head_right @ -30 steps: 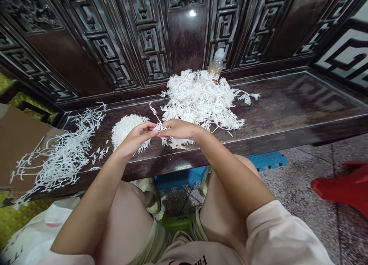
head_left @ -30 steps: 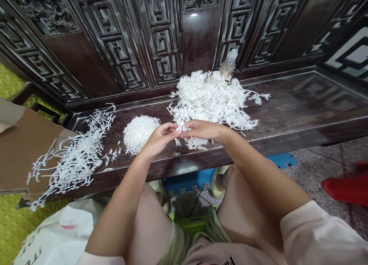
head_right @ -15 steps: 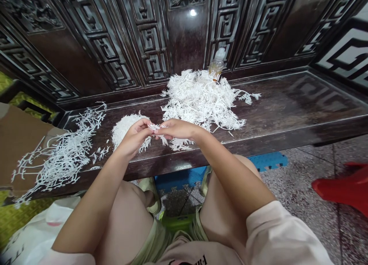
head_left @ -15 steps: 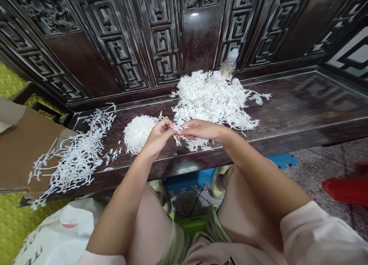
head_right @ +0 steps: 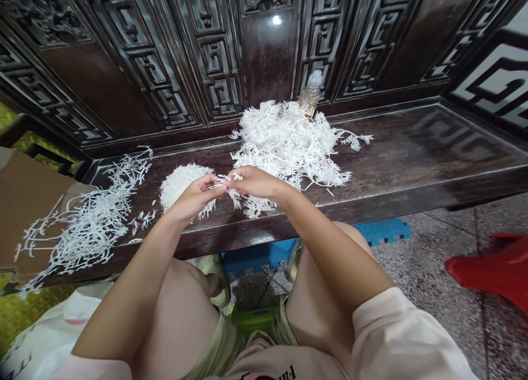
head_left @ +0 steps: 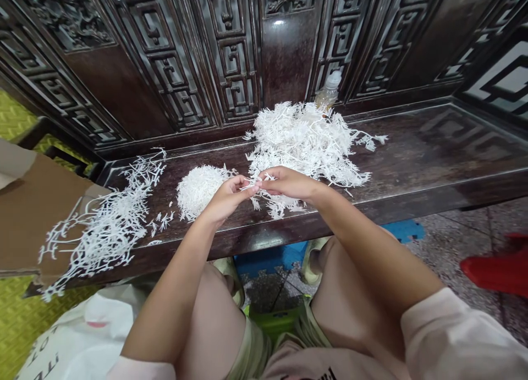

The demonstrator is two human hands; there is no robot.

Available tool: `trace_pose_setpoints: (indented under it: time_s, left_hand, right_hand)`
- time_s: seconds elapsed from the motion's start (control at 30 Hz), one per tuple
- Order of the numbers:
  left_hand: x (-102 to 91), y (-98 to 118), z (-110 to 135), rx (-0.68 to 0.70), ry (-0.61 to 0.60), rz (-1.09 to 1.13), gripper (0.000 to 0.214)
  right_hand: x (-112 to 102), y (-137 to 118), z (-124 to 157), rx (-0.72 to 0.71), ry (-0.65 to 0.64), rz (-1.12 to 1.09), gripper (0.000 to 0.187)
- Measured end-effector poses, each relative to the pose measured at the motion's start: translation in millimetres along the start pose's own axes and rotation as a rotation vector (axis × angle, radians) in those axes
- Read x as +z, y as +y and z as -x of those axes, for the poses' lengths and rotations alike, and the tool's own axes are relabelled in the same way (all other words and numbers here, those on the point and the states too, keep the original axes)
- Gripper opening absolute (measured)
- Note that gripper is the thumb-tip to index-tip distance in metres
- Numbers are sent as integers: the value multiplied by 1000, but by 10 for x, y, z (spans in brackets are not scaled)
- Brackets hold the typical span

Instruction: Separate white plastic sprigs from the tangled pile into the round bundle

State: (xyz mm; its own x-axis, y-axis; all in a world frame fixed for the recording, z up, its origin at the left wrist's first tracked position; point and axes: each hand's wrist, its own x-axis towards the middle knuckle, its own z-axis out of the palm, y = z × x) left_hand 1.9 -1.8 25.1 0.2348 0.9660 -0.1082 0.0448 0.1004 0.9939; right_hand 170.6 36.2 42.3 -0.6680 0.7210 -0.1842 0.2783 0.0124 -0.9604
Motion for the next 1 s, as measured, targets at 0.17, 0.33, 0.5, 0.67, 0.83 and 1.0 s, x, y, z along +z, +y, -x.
trace_pose_setpoints:
  time_s: [0.17,0.33,0.5,0.67,0.83,1.0]
  left_hand:
    - [0,-50,-35,-110,-100,30,22]
    - [12,-105,-66,-91,-106,-62,22]
    - [67,-98,-70,-9,-37,-142,24]
    - [73,-77,-61,-31,17,-106,23]
    - [66,-58,-54,-15,-12,-156,27]
    - [61,-82,-86,13,127,-142,20]
  right_hand:
    - [-12,22,-13,-3,26,43,20]
    - [20,-10,-2,47,41,85,18]
    - [57,23,-41,64,133,54,14]
    - [74,7,-44,56,173,143,19]
    - [81,11,-39,45,155,177,24]
    - [82,3,-38,34,151,142,19]
